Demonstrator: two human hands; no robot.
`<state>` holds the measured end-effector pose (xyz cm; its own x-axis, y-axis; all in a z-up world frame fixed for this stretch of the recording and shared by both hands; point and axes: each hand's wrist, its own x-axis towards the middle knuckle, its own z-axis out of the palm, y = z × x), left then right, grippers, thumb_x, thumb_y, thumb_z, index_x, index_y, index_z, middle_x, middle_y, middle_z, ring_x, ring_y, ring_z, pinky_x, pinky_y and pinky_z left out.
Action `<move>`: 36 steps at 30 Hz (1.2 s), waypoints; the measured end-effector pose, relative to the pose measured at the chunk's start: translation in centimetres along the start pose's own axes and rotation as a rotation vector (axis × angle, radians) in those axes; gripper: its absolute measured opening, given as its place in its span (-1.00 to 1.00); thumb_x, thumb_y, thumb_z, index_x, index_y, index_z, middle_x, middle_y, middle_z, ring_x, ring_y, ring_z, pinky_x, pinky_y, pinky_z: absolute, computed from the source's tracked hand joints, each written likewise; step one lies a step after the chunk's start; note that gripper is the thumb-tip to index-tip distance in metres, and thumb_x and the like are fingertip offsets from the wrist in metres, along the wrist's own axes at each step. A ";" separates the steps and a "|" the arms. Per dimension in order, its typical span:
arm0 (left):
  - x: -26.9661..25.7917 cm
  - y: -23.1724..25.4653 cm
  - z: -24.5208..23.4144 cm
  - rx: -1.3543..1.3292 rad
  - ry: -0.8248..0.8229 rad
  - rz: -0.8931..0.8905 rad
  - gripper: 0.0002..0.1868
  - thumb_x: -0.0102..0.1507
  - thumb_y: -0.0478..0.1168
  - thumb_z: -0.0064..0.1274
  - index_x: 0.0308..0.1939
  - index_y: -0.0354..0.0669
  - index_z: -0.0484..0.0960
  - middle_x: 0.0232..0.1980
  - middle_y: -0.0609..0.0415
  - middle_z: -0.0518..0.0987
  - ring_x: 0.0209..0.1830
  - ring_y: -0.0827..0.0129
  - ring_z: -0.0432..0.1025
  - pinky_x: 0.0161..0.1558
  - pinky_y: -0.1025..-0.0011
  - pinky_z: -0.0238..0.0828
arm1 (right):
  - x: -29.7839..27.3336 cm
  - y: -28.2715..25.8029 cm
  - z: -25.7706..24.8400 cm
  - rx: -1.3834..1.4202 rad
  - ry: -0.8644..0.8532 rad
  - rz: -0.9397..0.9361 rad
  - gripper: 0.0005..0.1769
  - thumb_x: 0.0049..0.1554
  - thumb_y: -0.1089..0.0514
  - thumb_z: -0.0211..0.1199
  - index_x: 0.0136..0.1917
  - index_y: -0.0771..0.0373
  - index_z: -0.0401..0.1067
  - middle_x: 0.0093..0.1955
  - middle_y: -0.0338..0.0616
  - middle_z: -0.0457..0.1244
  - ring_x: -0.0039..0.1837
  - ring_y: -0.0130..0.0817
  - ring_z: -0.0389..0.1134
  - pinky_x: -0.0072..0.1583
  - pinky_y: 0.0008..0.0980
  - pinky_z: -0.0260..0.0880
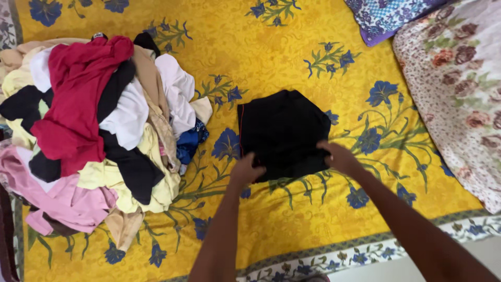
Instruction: The person folds a pile of assorted clothes on a bed. They pick up each item one by one, unfold it, fold it neatly, and place it on the bed. The items include shorts, shirts, and pants in various colors.
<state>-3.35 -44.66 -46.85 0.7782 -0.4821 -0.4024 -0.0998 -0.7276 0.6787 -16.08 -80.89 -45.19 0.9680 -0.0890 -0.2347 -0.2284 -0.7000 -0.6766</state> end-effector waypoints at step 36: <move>6.3 11.1 13.3 -0.871 0.260 -0.381 -0.28 0.10 0.07 0.28 0.23 -0.30 0.55 0.07 -0.10 0.65 0.01 0.15 0.56 0.04 0.24 0.51 | 6.9 16.3 -14.0 0.275 0.110 0.485 0.10 -0.21 0.04 0.57 0.55 0.22 0.22 0.30 0.03 0.32 0.29 -0.17 0.34 0.27 -0.23 0.32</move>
<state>-7.79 -62.26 -49.98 0.7860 -0.0913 -0.6114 0.5965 -0.1479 0.7889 -11.65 -102.79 -48.05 0.7473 -0.4380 -0.4997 -0.6540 -0.3517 -0.6698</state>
